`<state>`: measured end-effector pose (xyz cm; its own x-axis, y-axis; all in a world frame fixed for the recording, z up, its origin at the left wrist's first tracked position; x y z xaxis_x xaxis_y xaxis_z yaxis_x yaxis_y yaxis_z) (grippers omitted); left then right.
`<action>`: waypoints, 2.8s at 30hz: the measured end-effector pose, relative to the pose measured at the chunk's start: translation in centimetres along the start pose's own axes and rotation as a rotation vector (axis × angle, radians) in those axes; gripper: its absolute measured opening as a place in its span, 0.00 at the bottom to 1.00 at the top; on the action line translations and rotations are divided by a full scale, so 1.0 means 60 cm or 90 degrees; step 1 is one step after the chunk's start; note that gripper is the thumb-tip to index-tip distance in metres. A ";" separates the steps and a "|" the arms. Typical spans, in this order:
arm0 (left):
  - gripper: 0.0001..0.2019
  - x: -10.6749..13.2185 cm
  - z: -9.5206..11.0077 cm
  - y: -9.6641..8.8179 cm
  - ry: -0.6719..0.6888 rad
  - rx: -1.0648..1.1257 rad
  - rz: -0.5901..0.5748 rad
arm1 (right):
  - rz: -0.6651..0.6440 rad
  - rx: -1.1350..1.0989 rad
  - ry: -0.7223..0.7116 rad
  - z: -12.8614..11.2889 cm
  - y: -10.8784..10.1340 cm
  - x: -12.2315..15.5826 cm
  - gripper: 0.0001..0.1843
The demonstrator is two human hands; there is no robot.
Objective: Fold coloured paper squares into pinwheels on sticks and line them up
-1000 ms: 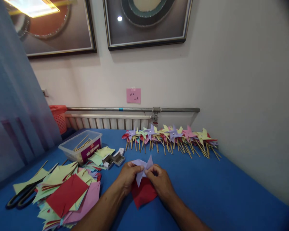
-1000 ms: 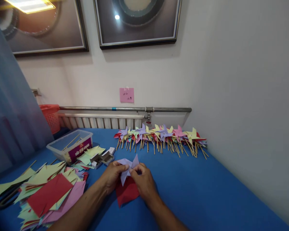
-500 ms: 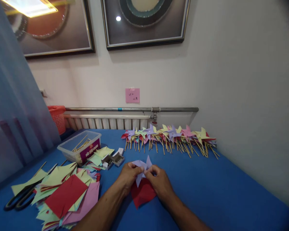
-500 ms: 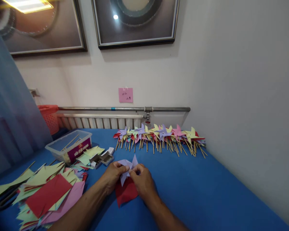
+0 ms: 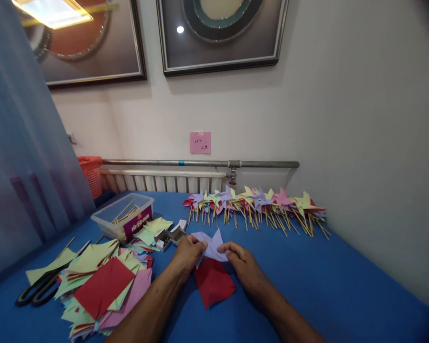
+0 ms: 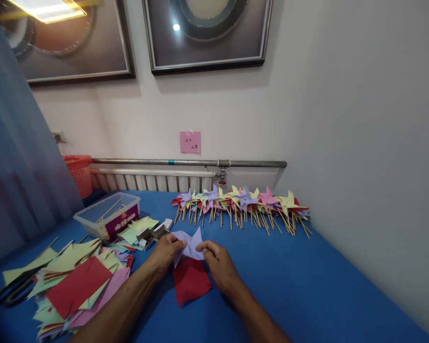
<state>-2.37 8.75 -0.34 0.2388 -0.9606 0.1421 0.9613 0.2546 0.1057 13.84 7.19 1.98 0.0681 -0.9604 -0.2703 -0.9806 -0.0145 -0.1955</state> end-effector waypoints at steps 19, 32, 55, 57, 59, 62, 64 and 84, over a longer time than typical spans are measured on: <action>0.07 0.009 -0.005 0.030 0.119 -0.098 -0.080 | -0.058 -0.074 0.021 0.007 0.009 0.001 0.17; 0.10 0.026 -0.012 0.047 0.015 0.006 -0.143 | 0.032 -0.083 0.069 0.030 0.008 -0.005 0.39; 0.12 0.025 -0.020 0.036 -0.035 0.025 -0.086 | 0.074 -0.270 0.188 0.088 0.017 -0.016 0.53; 0.12 0.021 -0.018 0.029 -0.024 0.020 -0.050 | 0.094 -0.316 0.220 0.095 0.017 -0.014 0.48; 0.13 0.019 -0.014 0.024 -0.003 0.009 -0.024 | 0.072 -0.325 0.235 0.090 0.023 -0.010 0.35; 0.12 0.017 -0.015 0.027 0.016 -0.002 -0.023 | 0.014 -0.311 0.231 0.073 0.033 -0.003 0.21; 0.11 0.016 -0.019 0.031 0.019 0.000 -0.039 | 0.021 -0.291 0.229 0.067 0.030 -0.001 0.20; 0.11 0.028 -0.016 0.033 -0.017 0.006 -0.032 | 0.112 -0.204 0.186 0.082 0.018 0.000 0.19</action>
<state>0.04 7.55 -0.82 0.1862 -0.9690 0.1622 0.9706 0.2071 0.1225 13.68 8.57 -2.86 -0.1136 -0.9934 0.0121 -0.9832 0.1142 0.1422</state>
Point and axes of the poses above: each hand's wrist, its own x-axis away from the middle knuckle, its own y-axis out of the palm, z = x × y, the point moved 8 cm from there along -x, towards the middle knuckle, and after that the axes turned 12 degrees about z, right-handed, at the moved point
